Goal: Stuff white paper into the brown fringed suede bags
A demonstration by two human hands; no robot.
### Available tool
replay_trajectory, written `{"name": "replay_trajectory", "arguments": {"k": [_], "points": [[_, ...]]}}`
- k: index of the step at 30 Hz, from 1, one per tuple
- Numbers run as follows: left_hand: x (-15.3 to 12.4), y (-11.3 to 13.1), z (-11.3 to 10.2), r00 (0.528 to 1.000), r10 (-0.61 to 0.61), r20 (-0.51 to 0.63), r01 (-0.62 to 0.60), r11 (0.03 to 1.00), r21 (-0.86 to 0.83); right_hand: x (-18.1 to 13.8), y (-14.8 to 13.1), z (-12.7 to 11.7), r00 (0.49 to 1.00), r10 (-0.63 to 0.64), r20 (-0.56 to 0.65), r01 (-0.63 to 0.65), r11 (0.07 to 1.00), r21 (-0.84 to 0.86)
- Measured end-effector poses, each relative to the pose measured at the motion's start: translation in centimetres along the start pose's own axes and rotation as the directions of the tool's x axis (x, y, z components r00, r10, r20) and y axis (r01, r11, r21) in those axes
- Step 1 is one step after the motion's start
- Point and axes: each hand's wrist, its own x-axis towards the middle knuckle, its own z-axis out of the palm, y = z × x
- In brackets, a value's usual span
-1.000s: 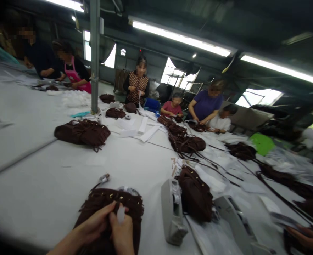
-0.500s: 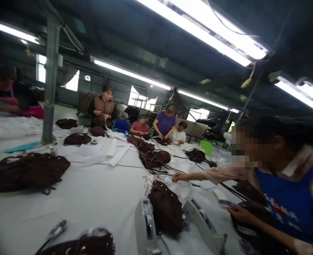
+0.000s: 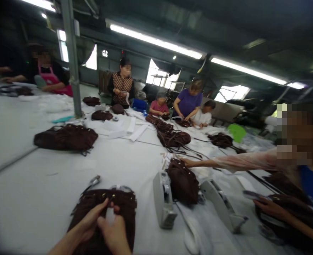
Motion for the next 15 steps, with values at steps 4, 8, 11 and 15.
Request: {"name": "replay_trajectory", "arguments": {"k": [4,8,11,15], "points": [[0.3,0.1,-0.5,0.995,-0.074,0.068,0.076,0.997,-0.021,0.1,0.0,0.3,0.992,0.122,0.025,-0.124,0.989,0.078],[0.7,-0.1,-0.5,0.995,-0.073,0.071,0.075,0.997,-0.031,0.5,-0.5,0.1,0.993,0.117,-0.004,-0.117,0.992,0.047],[1.0,-0.3,-0.6,0.997,-0.064,0.044,0.066,0.997,-0.038,0.2,-0.6,0.1,0.992,0.119,-0.031,-0.119,0.993,0.019],[1.5,-0.5,-0.7,0.999,-0.051,-0.021,0.049,0.997,-0.067,-0.5,-0.7,0.2,0.991,0.132,-0.036,-0.133,0.991,-0.026]]}}
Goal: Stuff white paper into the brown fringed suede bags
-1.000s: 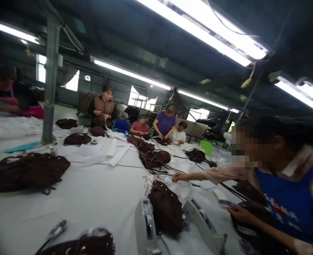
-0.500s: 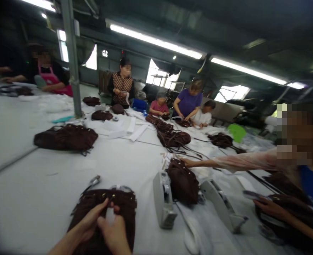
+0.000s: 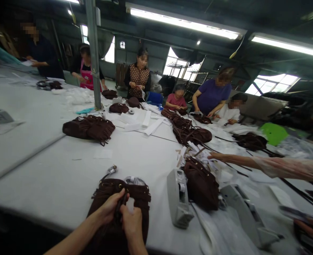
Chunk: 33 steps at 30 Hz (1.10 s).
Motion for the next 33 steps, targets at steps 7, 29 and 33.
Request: {"name": "replay_trajectory", "arguments": {"k": [7,29,33], "points": [[-0.8,-0.2,0.0,0.998,0.049,0.028,-0.049,0.998,0.028,-0.3,0.3,-0.7,0.998,0.004,0.060,-0.004,1.000,-0.012],[-2.2,-0.2,0.8,0.983,-0.082,0.165,0.058,0.988,0.143,5.8,2.0,-3.0,0.912,-0.407,-0.050,0.216,0.580,-0.786],[-2.1,-0.8,1.0,0.978,-0.126,0.167,0.097,0.981,0.170,6.0,2.1,-3.0,0.918,-0.395,-0.044,0.210,0.576,-0.790]]}}
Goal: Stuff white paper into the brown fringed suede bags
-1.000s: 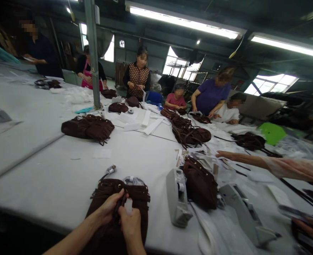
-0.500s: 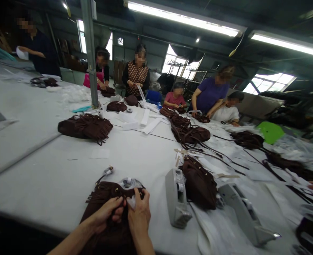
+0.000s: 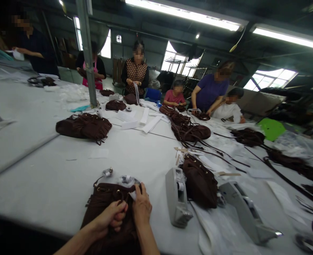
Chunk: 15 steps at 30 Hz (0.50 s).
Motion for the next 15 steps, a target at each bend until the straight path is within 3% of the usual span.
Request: {"name": "replay_trajectory", "arguments": {"k": [8,12,15], "points": [[-1.1,0.1,-0.5,0.998,-0.003,0.060,0.000,0.998,0.058,-0.6,0.0,-0.1,0.999,-0.015,-0.046,0.019,0.995,0.095],[-1.5,0.9,-0.6,0.998,0.013,0.068,-0.024,0.986,0.164,-0.3,0.6,-0.7,0.997,0.018,-0.077,0.009,0.940,0.340],[-1.6,2.1,-0.1,0.996,0.077,0.042,-0.086,0.949,0.304,1.3,1.8,-2.5,0.992,0.104,-0.066,-0.059,0.872,0.486]]}}
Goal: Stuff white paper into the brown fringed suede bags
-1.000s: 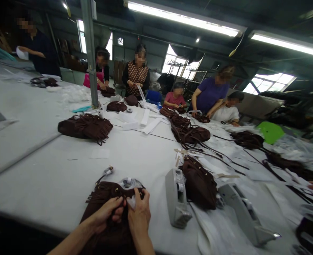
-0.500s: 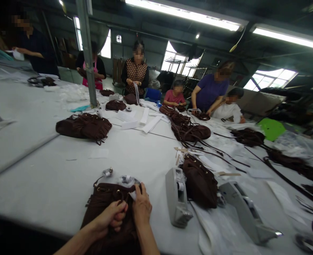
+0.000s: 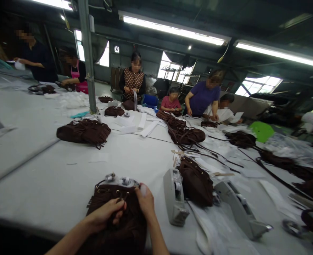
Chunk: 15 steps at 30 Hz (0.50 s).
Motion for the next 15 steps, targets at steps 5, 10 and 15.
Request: {"name": "replay_trajectory", "arguments": {"k": [5,10,15], "points": [[-0.4,2.9,-0.1,0.997,0.075,-0.029,-0.065,0.964,0.256,4.2,-1.4,-2.7,0.995,0.057,-0.086,-0.056,0.998,0.014],[-1.4,4.3,-0.3,0.993,0.118,-0.018,-0.102,0.920,0.378,5.3,-4.0,-1.3,0.996,0.033,-0.084,-0.025,0.995,0.095],[-1.3,3.1,-0.6,0.991,-0.042,-0.125,0.042,0.999,-0.003,2.3,-5.0,-0.7,0.992,0.129,-0.011,-0.118,0.938,0.326]]}}
